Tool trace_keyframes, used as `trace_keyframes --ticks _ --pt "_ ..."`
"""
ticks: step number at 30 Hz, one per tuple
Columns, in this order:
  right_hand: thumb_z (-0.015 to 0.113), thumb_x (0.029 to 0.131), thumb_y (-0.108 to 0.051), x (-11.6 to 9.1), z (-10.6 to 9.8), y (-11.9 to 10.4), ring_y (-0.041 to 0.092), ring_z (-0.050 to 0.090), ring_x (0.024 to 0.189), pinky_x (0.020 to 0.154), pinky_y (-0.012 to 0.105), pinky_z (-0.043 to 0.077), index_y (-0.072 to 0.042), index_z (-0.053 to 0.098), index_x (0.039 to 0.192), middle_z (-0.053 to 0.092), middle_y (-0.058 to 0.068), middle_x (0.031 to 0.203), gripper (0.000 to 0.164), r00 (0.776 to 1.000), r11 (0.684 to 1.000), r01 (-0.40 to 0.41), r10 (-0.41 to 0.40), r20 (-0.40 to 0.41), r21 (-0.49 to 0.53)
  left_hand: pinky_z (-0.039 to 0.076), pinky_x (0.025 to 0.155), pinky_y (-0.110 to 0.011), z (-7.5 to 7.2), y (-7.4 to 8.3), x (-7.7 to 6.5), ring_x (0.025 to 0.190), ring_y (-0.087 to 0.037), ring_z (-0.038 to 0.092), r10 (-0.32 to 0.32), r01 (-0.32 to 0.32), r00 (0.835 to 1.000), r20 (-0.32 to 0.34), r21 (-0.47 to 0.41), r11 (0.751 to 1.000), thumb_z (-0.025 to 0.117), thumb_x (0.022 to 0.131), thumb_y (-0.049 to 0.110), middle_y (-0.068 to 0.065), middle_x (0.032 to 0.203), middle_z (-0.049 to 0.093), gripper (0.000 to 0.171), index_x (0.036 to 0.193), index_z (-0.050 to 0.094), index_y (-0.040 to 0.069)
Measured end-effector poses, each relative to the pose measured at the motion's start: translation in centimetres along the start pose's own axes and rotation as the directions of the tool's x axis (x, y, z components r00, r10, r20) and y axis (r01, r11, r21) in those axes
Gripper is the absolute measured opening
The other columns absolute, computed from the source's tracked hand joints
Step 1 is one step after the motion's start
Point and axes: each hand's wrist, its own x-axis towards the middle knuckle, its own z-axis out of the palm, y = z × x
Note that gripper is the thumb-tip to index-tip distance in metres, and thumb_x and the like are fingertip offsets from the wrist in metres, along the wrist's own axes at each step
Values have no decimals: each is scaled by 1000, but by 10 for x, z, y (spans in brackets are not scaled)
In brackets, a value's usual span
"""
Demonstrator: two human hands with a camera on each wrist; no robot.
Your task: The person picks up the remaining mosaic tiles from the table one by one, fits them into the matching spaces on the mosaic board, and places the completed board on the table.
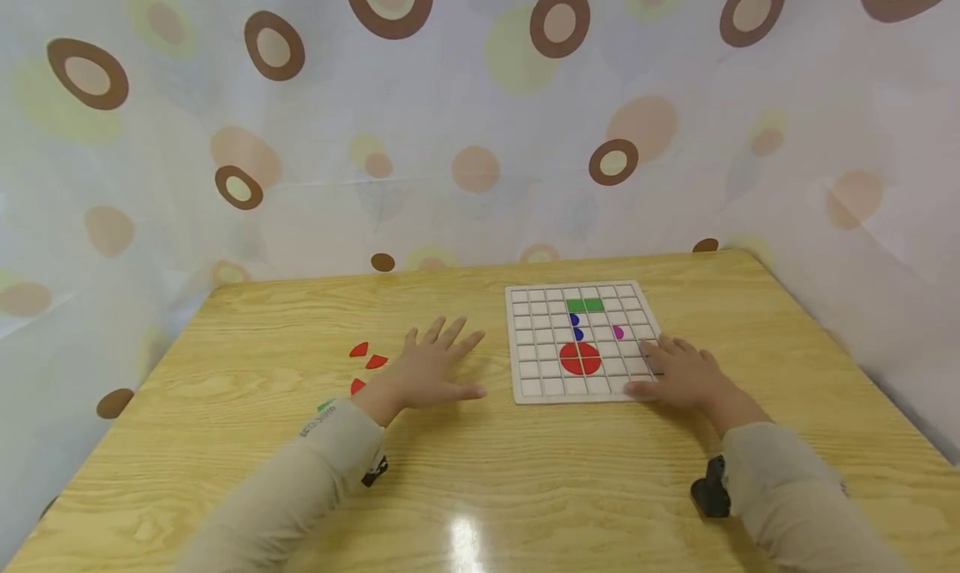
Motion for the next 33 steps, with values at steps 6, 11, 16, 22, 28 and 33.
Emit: trace_keyframes --ticks 6,11,16,22,28,33 --pt "49 76 -59 0 2 -1 53 20 113 82 66 16 8 32 128 24 36 127 86 1000 1000 11 -11 5 1 10 93 -59 6 20 14 128 -32 2 28 -29 999 38 32 999 33 73 72 -6 143 6 81 139 13 28" --pt "49 76 -58 -1 3 -1 52 20 114 82 65 17 8 33 128 24 35 128 85 1000 1000 10 -10 4 0 11 94 -57 9 35 23 128 -30 3 29 -32 996 80 46 998 32 73 72 -4 144 5 80 138 12 31" --pt "50 76 -57 -2 0 -1 50 21 115 83 64 18 7 33 128 25 34 128 85 1000 1000 19 -19 -1 15 12 94 -56 12 43 31 128 -30 5 40 -48 994 99 80 996 29 72 73 -3 144 7 80 138 10 32" --pt "49 75 -59 -2 -1 3 47 22 116 84 63 18 7 34 128 27 32 129 86 1000 1000 19 -19 3 24 12 96 -54 13 51 40 128 -28 6 66 -75 990 124 73 995 31 73 72 -2 143 8 79 138 13 31" --pt "51 74 -59 0 -2 1 47 24 115 86 61 21 6 36 127 28 32 128 85 1000 999 21 -21 3 37 11 98 -50 14 55 49 129 -24 8 68 -83 986 153 93 992 32 74 71 -1 143 9 78 138 13 31" --pt "53 73 -59 1 -1 0 48 25 114 85 60 23 6 37 126 29 31 128 85 1000 999 12 -12 7 38 11 99 -47 13 58 55 129 -20 9 57 -73 980 189 80 994 35 74 70 1 143 9 77 138 14 32"
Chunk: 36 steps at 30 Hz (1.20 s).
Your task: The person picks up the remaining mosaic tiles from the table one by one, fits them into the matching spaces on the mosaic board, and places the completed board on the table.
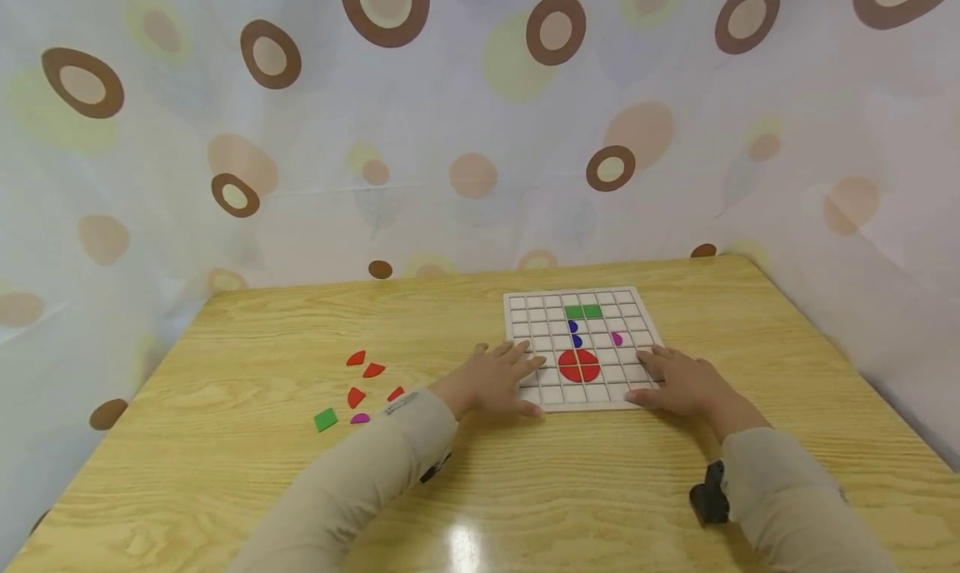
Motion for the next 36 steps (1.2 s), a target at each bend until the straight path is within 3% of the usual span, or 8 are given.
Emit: trace_keyframes --ticks 12,22,29,36 --pt "53 71 -60 0 0 0 48 25 114 85 59 25 5 37 127 29 31 128 87 1000 1000 -20 19 15 20 10 101 -40 -1 4 14 128 -15 14 -31 32 998 62 -21 999 39 78 62 4 142 14 69 137 19 31" --pt "54 71 -60 0 -1 -2 48 25 115 87 59 23 5 36 127 28 32 128 87 1000 1000 -9 8 11 28 10 101 -37 -2 3 14 128 -15 12 -40 42 996 81 -18 999 40 80 60 4 142 14 66 136 21 31" --pt "53 73 -59 -1 -1 -7 47 28 114 86 57 26 6 37 126 30 32 127 85 1000 1000 27 -27 -1 5 10 101 -35 -3 1 10 128 -13 10 -60 68 991 116 -67 995 44 79 58 5 142 12 66 136 23 32" --pt "52 73 -58 -1 2 -11 45 29 114 86 56 26 6 39 125 32 31 126 84 999 999 44 -44 -1 -30 11 101 -35 1 -1 4 128 -13 10 -31 39 993 111 -69 997 41 79 59 5 142 12 67 136 21 32"
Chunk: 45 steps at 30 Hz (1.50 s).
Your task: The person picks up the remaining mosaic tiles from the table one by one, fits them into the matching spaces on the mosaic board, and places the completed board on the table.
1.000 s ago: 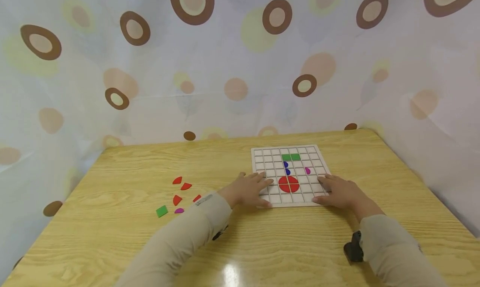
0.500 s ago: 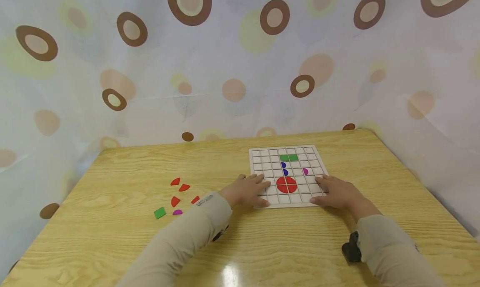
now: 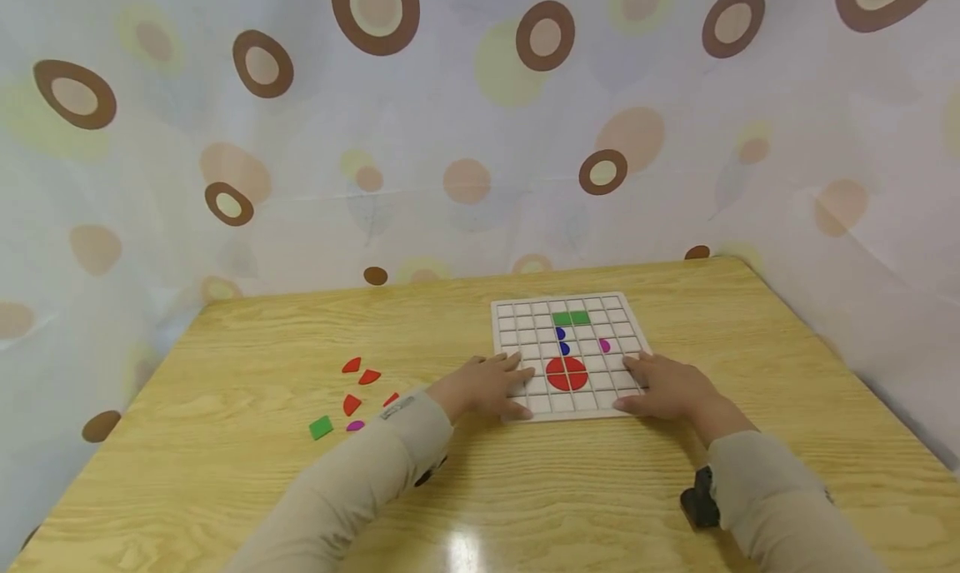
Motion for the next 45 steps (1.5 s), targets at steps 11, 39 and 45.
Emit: trace_keyframes --ticks 11,39,45 --pt "51 75 -58 3 1 -13 45 32 113 86 55 28 6 39 125 35 31 125 82 1000 999 20 -19 19 -39 13 101 -36 7 -8 -10 129 -14 10 17 -17 1000 -16 8 1000 39 78 61 3 142 12 68 137 20 31" --pt "53 77 -52 15 9 -50 44 35 112 86 53 31 6 42 123 39 28 123 75 997 994 73 -76 -28 -79 17 99 -40 17 -36 -39 128 -17 13 -5 5 999 -50 -19 1000 43 78 59 1 142 14 69 136 24 29" --pt "52 76 -55 18 15 -61 44 36 112 85 52 31 5 43 123 40 28 122 77 996 994 80 -83 -32 -78 20 98 -41 17 -44 -51 128 -18 16 -7 7 999 -50 0 1000 45 78 57 0 142 17 68 136 26 27"
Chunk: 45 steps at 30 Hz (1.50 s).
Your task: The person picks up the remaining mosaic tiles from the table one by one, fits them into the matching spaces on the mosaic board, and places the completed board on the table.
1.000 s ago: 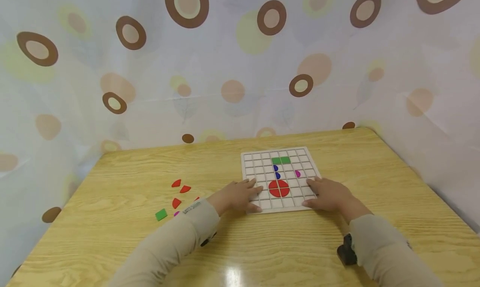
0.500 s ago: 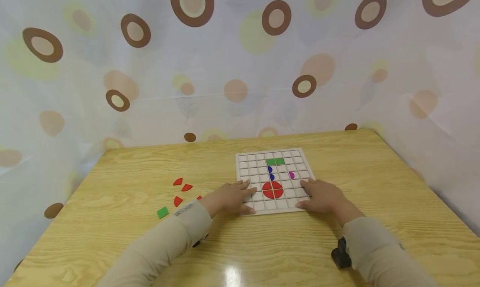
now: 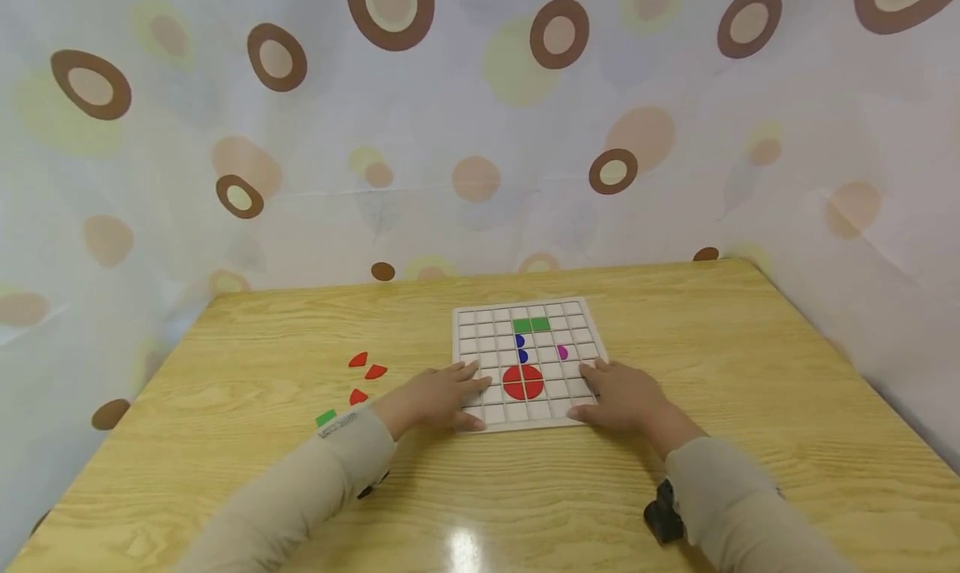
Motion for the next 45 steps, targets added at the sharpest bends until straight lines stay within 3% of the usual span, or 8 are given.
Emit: trace_keyframes --ticks 13,31,45 --pt "51 79 -51 -8 6 1 40 33 115 90 50 28 3 42 124 39 23 126 71 997 996 71 -71 1 63 17 99 -42 13 -14 -8 128 -15 12 -13 13 999 33 -1 1000 44 76 60 5 142 13 69 136 23 32" --pt "55 79 -44 -10 -2 -3 40 34 114 89 51 29 -1 44 125 39 20 127 63 988 985 150 -152 17 88 17 99 -43 8 -23 -25 129 -16 9 -13 14 999 43 -20 1000 44 77 58 6 143 11 68 136 22 32" --pt "57 78 -42 -9 -3 -5 36 38 113 89 49 30 -1 50 119 44 19 123 59 978 970 208 -209 -11 128 19 98 -43 4 -29 -29 128 -17 12 -15 14 999 32 18 1000 45 77 58 4 142 13 68 136 25 29"
